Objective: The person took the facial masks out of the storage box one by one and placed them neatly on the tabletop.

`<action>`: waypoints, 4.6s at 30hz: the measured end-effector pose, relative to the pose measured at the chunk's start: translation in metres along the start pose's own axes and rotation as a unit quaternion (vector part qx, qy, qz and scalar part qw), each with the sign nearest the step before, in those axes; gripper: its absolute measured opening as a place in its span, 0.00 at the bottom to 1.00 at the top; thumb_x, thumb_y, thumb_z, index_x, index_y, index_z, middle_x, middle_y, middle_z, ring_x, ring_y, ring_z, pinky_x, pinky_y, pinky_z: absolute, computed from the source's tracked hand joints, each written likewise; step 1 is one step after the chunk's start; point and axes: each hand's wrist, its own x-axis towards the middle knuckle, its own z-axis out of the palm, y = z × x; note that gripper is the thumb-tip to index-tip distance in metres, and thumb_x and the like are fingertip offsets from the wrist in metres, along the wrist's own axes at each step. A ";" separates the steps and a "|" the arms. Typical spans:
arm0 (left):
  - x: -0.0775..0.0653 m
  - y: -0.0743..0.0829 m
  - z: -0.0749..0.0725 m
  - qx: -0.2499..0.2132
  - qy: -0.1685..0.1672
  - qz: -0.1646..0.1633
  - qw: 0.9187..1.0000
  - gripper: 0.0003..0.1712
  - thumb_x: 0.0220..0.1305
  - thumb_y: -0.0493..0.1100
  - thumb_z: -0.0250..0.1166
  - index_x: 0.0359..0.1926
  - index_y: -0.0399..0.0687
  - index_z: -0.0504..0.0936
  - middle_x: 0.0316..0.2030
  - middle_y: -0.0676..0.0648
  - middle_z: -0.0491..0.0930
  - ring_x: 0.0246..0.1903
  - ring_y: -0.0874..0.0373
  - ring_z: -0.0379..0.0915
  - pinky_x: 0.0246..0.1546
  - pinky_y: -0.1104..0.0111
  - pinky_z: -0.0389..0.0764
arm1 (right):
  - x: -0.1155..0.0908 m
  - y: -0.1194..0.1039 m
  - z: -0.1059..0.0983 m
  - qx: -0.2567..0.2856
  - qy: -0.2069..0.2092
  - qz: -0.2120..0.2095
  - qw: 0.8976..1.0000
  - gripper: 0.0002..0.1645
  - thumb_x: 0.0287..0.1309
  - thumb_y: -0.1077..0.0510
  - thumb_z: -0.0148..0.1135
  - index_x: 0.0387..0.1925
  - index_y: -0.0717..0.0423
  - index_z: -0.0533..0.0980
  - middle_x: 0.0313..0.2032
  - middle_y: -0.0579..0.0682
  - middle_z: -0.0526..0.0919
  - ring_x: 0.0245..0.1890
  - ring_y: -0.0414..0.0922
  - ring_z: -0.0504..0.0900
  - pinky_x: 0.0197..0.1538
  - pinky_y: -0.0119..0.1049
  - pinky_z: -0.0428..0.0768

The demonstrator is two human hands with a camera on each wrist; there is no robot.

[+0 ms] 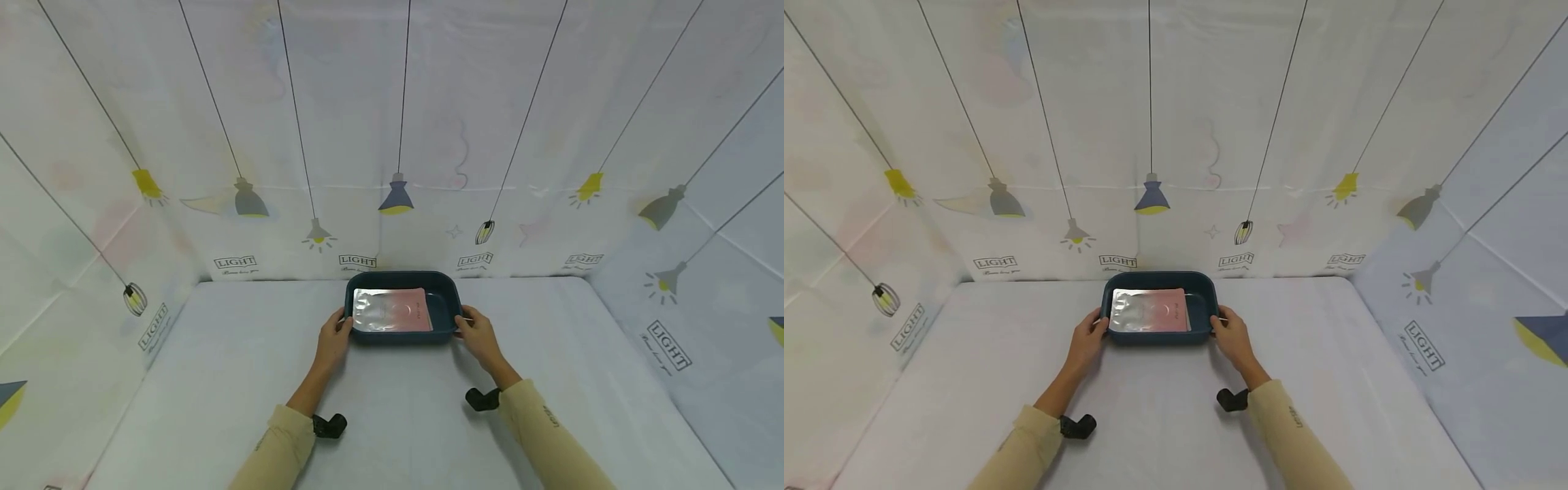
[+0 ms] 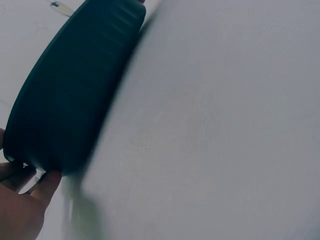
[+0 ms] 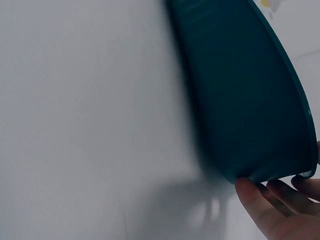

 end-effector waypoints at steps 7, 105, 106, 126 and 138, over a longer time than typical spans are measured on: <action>-0.003 0.000 -0.017 0.000 0.007 -0.013 1.000 0.28 0.75 0.43 0.50 0.70 0.35 0.62 0.68 0.35 0.66 0.63 0.42 0.70 0.63 0.50 0.74 | 0.001 -0.005 0.013 0.005 -0.015 -0.011 1.000 0.26 0.73 0.60 0.47 0.66 0.68 0.63 0.60 0.68 0.72 0.58 0.61 0.76 0.52 0.45 0.85; -0.022 -0.030 -0.119 -0.068 0.142 -0.027 0.987 0.25 0.75 0.43 0.52 0.68 0.39 0.69 0.67 0.39 0.69 0.62 0.46 0.71 0.42 0.91 0.75 | 0.034 -0.120 0.106 -0.075 -0.164 0.057 0.982 0.22 0.66 0.56 0.59 0.55 0.67 0.76 0.49 0.63 0.83 0.41 0.52 0.86 0.43 0.38 0.87; -0.022 -0.031 -0.119 -0.071 0.141 -0.025 0.987 0.25 0.75 0.43 0.52 0.68 0.39 0.68 0.67 0.38 0.69 0.62 0.46 0.71 0.42 0.91 0.75 | 0.035 -0.120 0.109 -0.078 -0.164 0.060 0.981 0.22 0.66 0.56 0.59 0.55 0.68 0.76 0.49 0.62 0.83 0.41 0.52 0.86 0.43 0.38 0.87; -0.021 -0.035 -0.117 -0.064 0.157 -0.012 0.986 0.24 0.74 0.44 0.53 0.67 0.40 0.70 0.66 0.40 0.71 0.61 0.48 0.73 0.42 0.90 0.76 | 0.026 -0.115 0.157 -0.223 -0.185 0.051 0.956 0.10 0.57 0.61 0.64 0.27 0.66 0.81 0.24 0.56 0.85 0.24 0.47 0.83 0.33 0.41 0.85; -0.021 -0.037 -0.117 -0.066 0.163 -0.016 0.984 0.24 0.74 0.45 0.53 0.67 0.41 0.70 0.66 0.40 0.71 0.61 0.48 0.72 0.42 0.90 0.76 | 0.025 -0.112 0.166 -0.110 -0.107 0.093 0.984 0.04 0.53 0.66 0.64 0.27 0.66 0.83 0.22 0.52 0.82 0.21 0.42 0.78 0.27 0.32 0.80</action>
